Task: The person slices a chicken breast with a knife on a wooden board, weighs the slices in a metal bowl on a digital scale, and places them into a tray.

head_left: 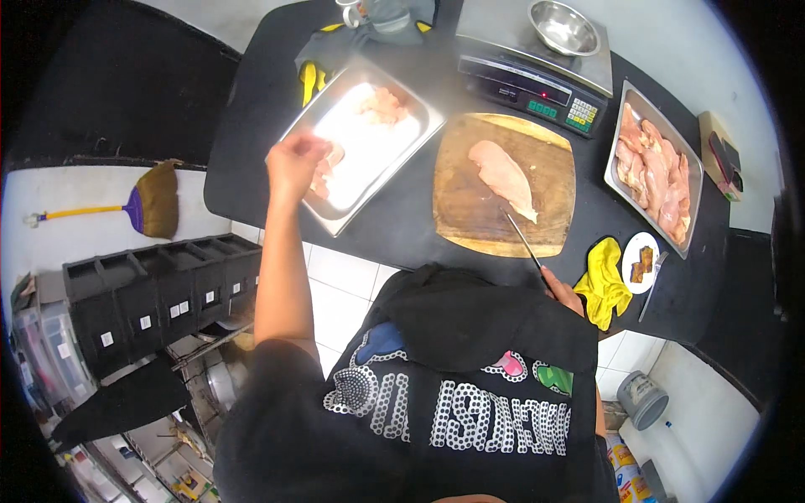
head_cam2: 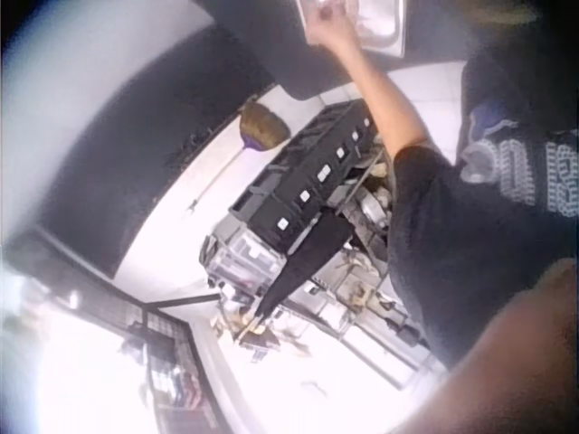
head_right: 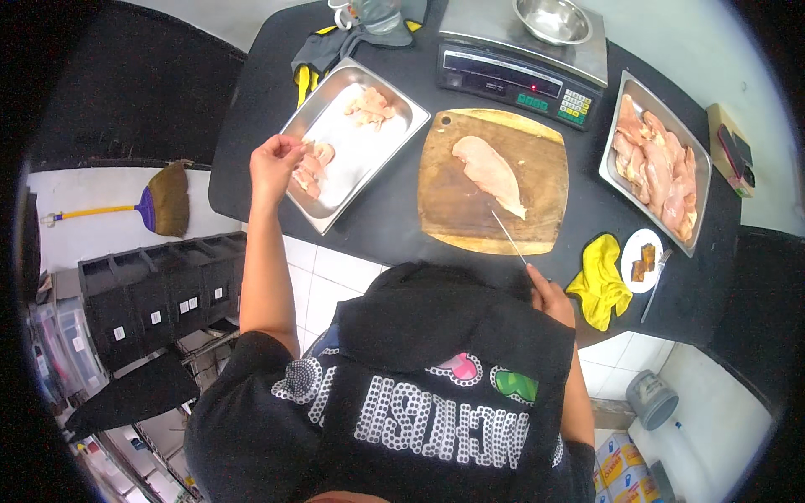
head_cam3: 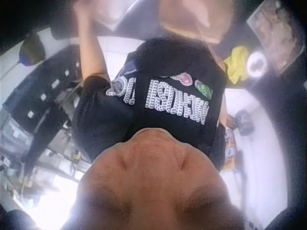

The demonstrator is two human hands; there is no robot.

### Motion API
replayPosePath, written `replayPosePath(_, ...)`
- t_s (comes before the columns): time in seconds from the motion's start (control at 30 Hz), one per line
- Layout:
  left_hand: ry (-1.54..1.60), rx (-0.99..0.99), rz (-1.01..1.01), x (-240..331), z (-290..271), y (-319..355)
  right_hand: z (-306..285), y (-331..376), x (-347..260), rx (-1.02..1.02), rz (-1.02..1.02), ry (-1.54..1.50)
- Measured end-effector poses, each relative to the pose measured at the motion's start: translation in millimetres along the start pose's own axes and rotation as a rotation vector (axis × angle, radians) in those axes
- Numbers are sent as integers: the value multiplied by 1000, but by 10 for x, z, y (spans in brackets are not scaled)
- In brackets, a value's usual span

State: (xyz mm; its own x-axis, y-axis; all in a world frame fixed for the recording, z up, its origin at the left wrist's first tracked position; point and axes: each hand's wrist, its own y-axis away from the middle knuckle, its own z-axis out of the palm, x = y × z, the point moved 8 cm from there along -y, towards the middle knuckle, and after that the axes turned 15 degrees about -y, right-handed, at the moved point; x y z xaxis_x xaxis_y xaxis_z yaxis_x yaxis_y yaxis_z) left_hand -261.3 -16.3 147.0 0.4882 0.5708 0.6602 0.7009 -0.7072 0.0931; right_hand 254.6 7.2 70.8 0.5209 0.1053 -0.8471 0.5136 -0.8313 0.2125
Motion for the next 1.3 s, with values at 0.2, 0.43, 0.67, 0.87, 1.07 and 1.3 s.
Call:
replayPosePath(0.2,-473,-132,281,377,787,-645,-23,98,72,96,22,27)
replayPosePath(0.43,-572,-294,941,1141,2180,23,-90,392,273,286,133,-90)
replayPosePath(0.67,-726,-545,848,1374,3140,162,-16,505,375,415,136,-232)
replayPosePath(0.87,-655,-735,1048,1628,3026,492,4,646,427,479,263,-412)
replayPosePath(1.07,-106,-966,575,2135,2567,954,81,664,690,490,433,-502)
replayPosePath(1.3,46,-821,198,1002,2481,914,-37,434,478,484,322,-522)
